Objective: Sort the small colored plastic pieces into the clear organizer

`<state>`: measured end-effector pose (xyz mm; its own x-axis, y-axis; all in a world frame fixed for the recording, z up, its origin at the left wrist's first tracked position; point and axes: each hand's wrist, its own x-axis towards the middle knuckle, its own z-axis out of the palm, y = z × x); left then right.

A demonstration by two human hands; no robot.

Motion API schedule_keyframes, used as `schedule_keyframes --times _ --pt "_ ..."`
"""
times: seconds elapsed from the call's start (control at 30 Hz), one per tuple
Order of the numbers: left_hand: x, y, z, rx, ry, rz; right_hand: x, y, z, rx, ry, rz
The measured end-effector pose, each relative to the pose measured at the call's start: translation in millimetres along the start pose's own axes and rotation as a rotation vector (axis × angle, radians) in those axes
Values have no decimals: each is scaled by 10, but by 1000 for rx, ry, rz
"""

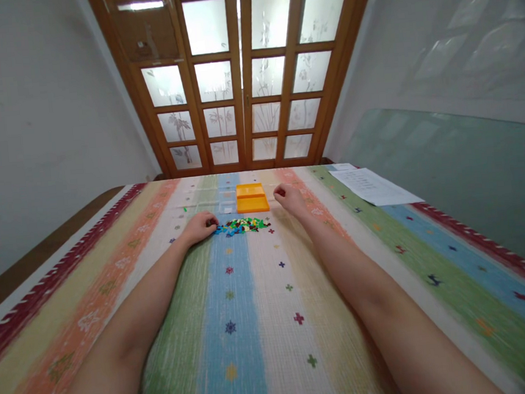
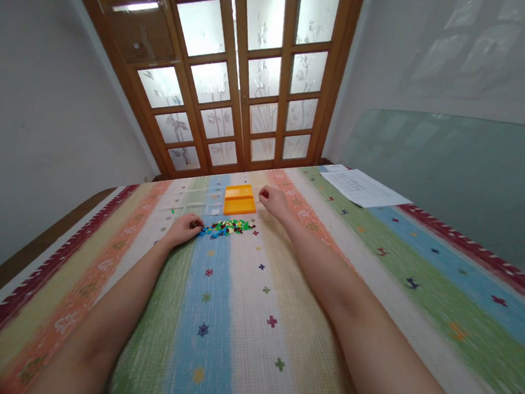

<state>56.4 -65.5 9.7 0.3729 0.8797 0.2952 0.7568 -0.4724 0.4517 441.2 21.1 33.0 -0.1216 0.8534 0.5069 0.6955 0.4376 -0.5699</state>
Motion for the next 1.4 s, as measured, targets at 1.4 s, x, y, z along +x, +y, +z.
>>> schedule_keyframes --times 1.4 --pt "-6 -271 4 -6 57 -136 -352 -223 271 -95 -60 -204"
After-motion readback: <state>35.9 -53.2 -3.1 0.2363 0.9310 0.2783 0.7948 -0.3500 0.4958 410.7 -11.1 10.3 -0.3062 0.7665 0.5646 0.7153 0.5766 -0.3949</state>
